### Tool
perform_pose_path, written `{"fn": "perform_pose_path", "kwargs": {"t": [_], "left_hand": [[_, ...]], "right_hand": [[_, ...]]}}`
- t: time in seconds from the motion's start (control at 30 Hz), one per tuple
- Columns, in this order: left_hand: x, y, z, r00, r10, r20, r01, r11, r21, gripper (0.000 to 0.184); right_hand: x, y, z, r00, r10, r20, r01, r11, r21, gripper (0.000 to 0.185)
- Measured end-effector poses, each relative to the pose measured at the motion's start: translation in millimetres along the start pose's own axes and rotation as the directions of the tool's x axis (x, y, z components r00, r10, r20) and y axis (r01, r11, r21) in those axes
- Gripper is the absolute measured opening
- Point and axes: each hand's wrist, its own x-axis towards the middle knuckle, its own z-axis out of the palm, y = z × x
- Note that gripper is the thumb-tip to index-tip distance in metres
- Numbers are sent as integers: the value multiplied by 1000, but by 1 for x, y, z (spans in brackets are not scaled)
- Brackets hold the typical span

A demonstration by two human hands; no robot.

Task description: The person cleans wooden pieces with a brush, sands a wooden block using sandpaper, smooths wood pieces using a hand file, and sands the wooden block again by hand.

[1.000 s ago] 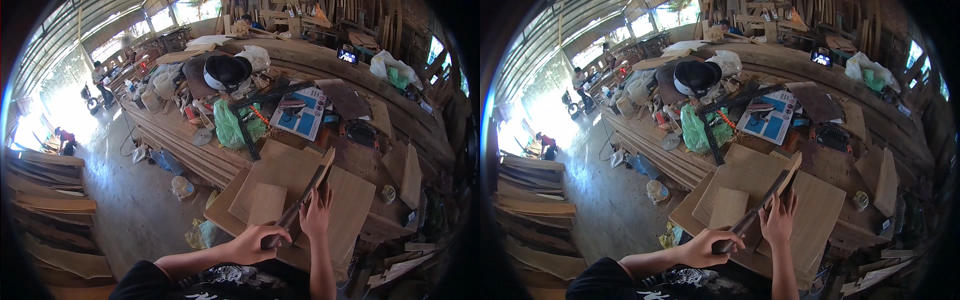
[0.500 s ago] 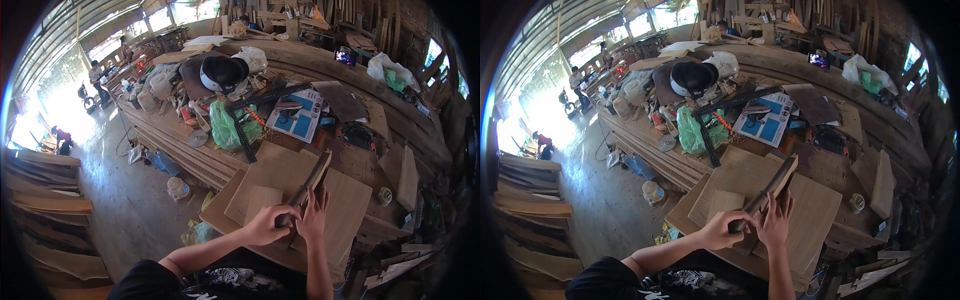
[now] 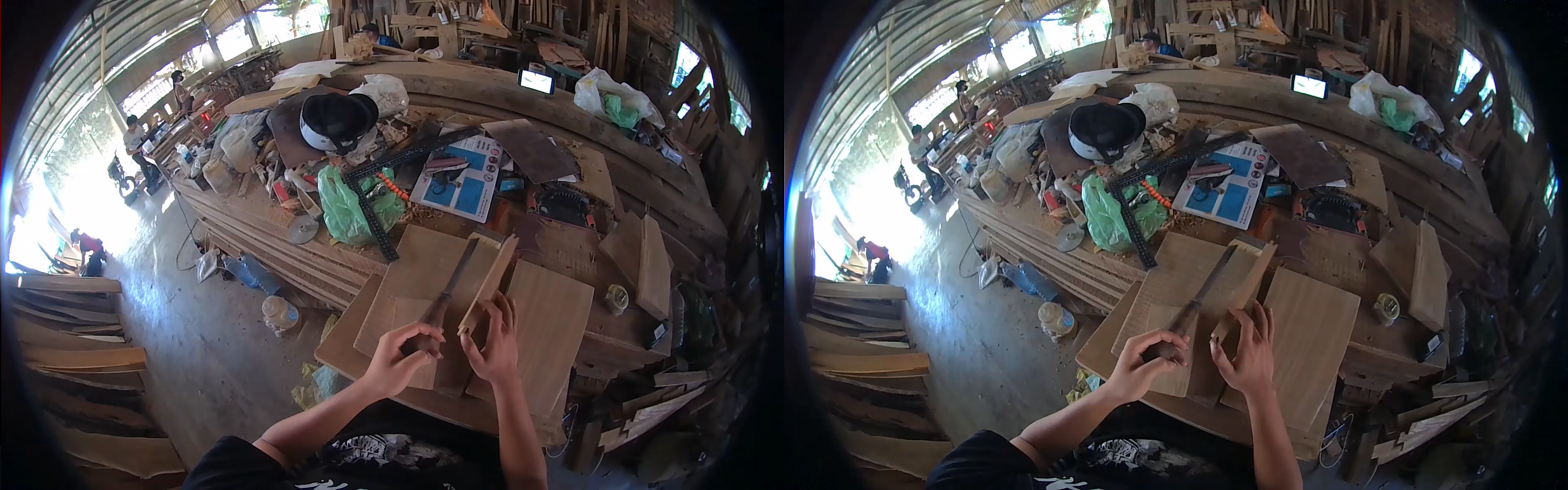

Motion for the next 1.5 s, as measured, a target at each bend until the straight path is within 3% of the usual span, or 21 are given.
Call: {"fn": "perform_pose_path", "kwargs": {"t": [0.2, 0.3, 0.4, 0.6, 0.7, 0.8, 0.9, 0.93, 1.03, 1.13, 1.17, 1.23, 1.33, 1.43, 1.5], "left_hand": [[1, -2, 5, 999, 39, -17, -38, 998, 51, 30], [0, -5, 7, 999, 45, -1, -44, 993, 106, 29], [-1, -9, 11, 997, 82, 9, -82, 987, 136, 30], [-8, 5, 22, 980, 159, 119, -196, 873, 446, 32], [-10, 5, 27, 982, 135, 135, -183, 872, 455, 31], [-9, 3, 27, 969, 155, 193, -230, 855, 465, 31], [-9, -4, 30, 945, 222, 242, -312, 837, 450, 34], [-10, -5, 32, 948, 194, 251, -292, 845, 448, 38], [-15, -6, 40, 948, 144, 284, -265, 851, 454, 52], [-13, -15, 47, 914, 175, 367, -354, 788, 505, 72], [-13, -17, 51, 900, 201, 386, -395, 749, 532, 71], [-10, -17, 57, 867, 253, 430, -480, 656, 582, 70], [15, 13, 56, 797, 180, 577, -515, 701, 494, 59], [53, 42, 36, 754, -210, 623, -321, 709, 628, 50], [78, 31, 26, 802, -82, 592, -525, 378, 763, 50]], "right_hand": [[1, -7, -6, 989, -9, 147, 24, 995, -96, 64], [0, -4, -4, 988, -78, 135, 97, 985, -141, 64], [1, -5, -4, 989, -52, 135, 70, 988, -135, 62], [-1, -2, 8, 999, -11, 33, 16, 988, -155, 49], [-2, -9, 3, 998, 56, -26, -59, 990, -130, 46], [-9, -8, 0, 982, 50, -181, -49, 999, 9, 38], [-28, -24, -20, 939, 343, 17, -315, 840, 442, 36], [-35, -26, -22, 929, 367, 55, -345, 800, 491, 44], [-47, -32, -29, 897, 369, 244, -438, 661, 610, 43], [-56, -38, -19, 826, 455, 333, -489, 285, 824, 37], [-58, -40, -19, 791, 484, 375, -493, 139, 859, 36], [-63, -37, -18, 798, 500, 335, -452, 131, 882, 37], [-72, -24, -19, 796, 534, 287, -402, 111, 909, 39], [-83, -8, -32, 762, 600, 242, -431, 192, 881, 37], [-86, -3, -38, 755, 626, 194, -436, 259, 862, 35]]}}
